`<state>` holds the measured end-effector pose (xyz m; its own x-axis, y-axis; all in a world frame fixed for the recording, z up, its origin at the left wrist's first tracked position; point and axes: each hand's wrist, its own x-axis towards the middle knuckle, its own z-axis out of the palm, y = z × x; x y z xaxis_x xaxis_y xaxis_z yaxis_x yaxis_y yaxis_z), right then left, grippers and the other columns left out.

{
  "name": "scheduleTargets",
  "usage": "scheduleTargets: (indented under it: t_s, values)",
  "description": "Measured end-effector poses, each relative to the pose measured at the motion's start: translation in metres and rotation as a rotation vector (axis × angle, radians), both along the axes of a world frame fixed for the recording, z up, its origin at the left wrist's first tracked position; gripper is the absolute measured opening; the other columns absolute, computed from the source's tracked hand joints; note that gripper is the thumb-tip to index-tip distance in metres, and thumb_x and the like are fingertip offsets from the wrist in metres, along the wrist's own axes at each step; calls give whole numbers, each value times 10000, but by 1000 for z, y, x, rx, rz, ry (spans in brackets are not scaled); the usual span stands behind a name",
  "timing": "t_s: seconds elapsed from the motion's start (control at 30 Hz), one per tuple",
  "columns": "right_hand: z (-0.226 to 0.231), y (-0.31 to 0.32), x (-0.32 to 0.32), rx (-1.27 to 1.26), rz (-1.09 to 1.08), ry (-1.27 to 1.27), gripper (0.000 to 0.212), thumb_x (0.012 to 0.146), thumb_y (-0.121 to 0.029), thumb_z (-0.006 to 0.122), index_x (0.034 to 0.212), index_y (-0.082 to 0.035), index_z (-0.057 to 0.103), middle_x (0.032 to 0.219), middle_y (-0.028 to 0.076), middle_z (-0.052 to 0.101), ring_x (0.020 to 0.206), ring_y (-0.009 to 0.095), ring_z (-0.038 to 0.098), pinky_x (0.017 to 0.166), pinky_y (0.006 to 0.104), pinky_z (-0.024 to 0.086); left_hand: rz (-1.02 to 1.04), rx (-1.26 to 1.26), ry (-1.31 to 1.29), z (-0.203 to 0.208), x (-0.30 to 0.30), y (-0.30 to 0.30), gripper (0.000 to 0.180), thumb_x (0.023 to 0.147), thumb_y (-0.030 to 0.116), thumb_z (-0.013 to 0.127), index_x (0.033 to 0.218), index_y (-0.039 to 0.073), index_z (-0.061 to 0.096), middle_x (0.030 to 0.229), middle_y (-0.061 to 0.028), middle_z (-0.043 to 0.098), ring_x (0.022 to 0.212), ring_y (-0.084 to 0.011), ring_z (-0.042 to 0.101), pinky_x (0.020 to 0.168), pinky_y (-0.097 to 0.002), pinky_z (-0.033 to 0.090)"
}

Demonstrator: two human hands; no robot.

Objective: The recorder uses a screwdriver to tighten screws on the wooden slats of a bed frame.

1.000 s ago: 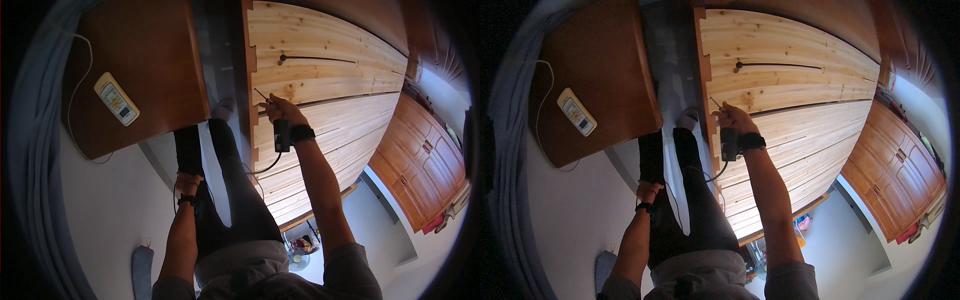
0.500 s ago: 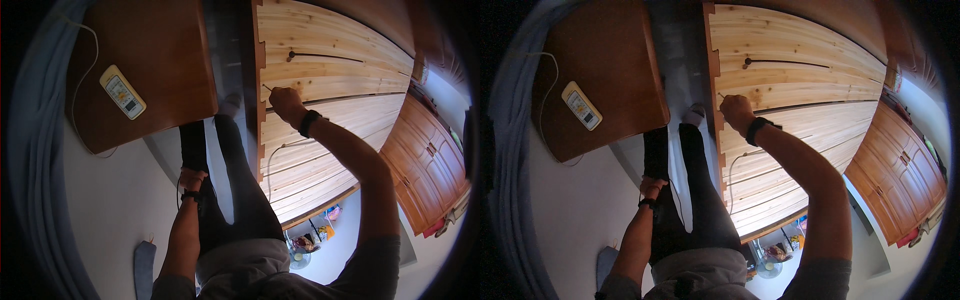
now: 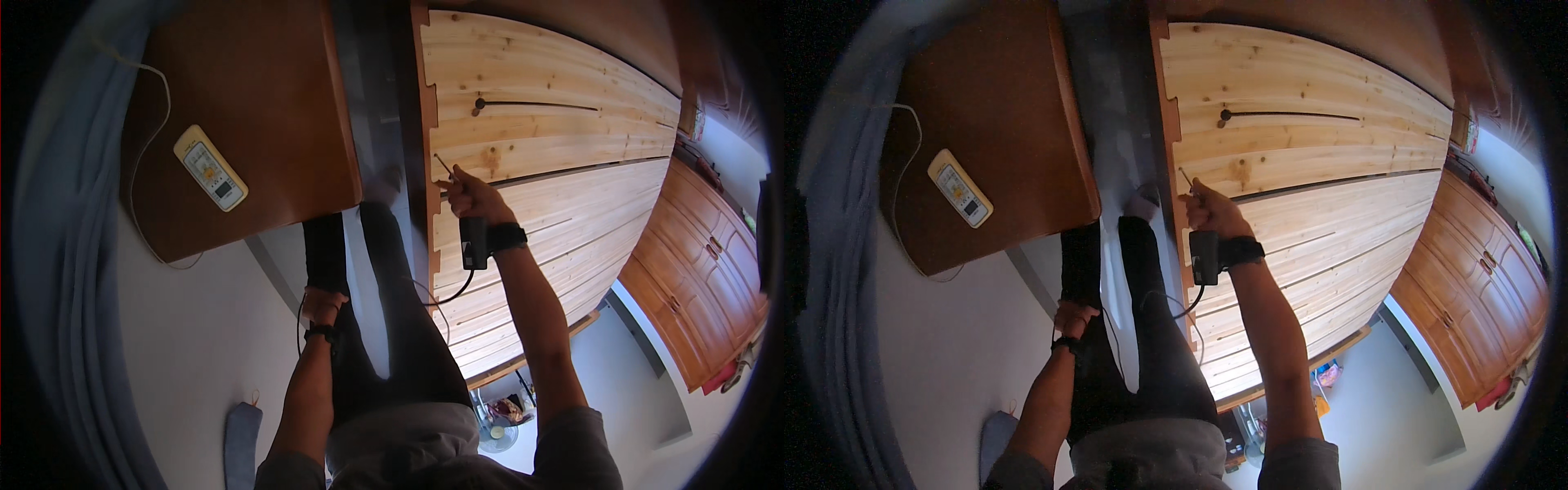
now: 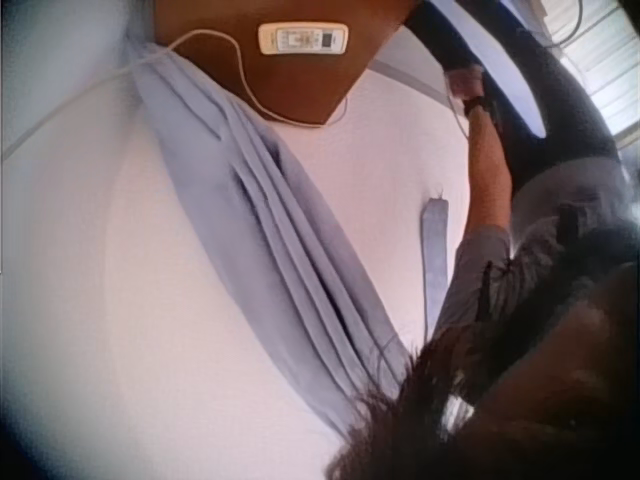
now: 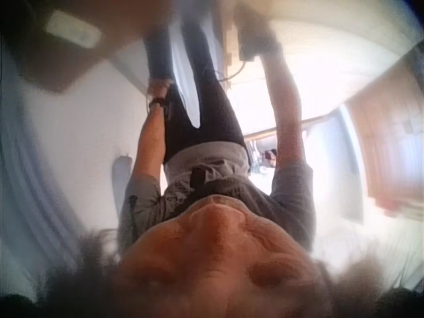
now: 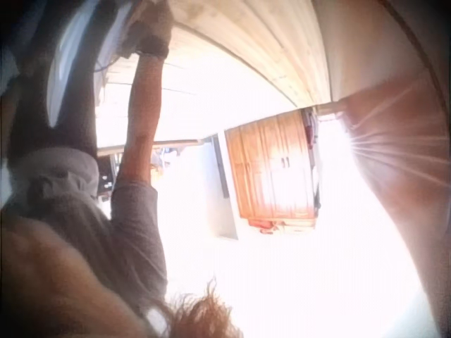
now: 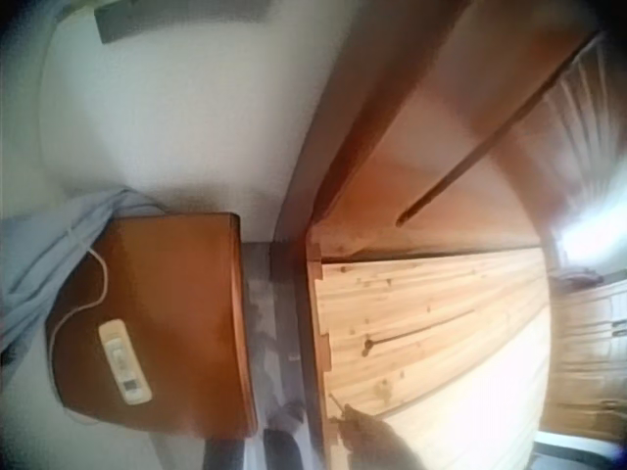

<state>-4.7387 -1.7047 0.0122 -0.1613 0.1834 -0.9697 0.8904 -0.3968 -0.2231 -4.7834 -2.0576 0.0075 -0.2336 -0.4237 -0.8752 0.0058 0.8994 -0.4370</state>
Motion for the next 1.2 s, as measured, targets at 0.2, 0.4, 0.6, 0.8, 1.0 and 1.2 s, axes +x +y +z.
scheduleTargets:
  t_s: [0.2, 0.4, 0.6, 0.8, 1.0, 1.2]
  values:
    - [20, 8, -13, -278, -326, -132, 306, 816, -347, 451, 718, -66, 519, 485, -13, 394, 382, 71, 353, 344, 201, 274, -19, -11, 2, 1, 2, -1, 806, 449, 377, 747, 1063, -16, 403, 963, -158, 548, 864, -290, 550, 726, -355, 456]
    - [35, -1, -47, 585, 1163, -214, 177, 713, -253, 555, 762, -94, 614, 745, 82, 603, 802, 198, 591, 583, 272, 473, -4, -4, -8, 5, 0, 5, 821, 452, 357, 753, 1080, -16, 378, 951, -160, 552, 866, -285, 552, 741, -348, 454]
    - [46, -26, -62, 671, 1850, -128, 138, 628, -153, 630, 765, -140, 617, 745, 28, 591, 715, 182, 592, 543, 271, 468, 24, -17, -15, 6, -2, -2, 865, 452, 377, 748, 1114, -3, 341, 1025, -157, 522, 895, -277, 547, 751, -359, 452]
    - [17, -5, -36, 762, 939, -209, 164, 765, -176, 509, 771, -29, 580, 572, 63, 535, 557, 159, 559, 499, 258, 448, -49, 58, -6, -5, 10, -20, 832, 426, 418, 728, 1053, -9, 388, 953, -158, 557, 832, -293, 567, 704, -358, 469]
    - [9, 8, 8, -721, -1011, 26, 278, 828, -281, 464, 774, -9, 475, 492, -51, 325, 358, 41, 271, 332, 172, 222, 16, 15, 25, 11, 0, 3, 765, 433, 336, 741, 1024, -7, 398, 901, -171, 566, 811, -287, 570, 685, -357, 468]
    - [18, 2, -19, -83, -211, 15, 204, 825, -222, 429, 745, -54, 513, 531, 17, 465, 416, 92, 424, 355, 219, 316, -3, -2, 44, 0, 7, -14, 781, 434, 351, 749, 1035, 5, 392, 925, -167, 560, 838, -288, 564, 696, -378, 467]
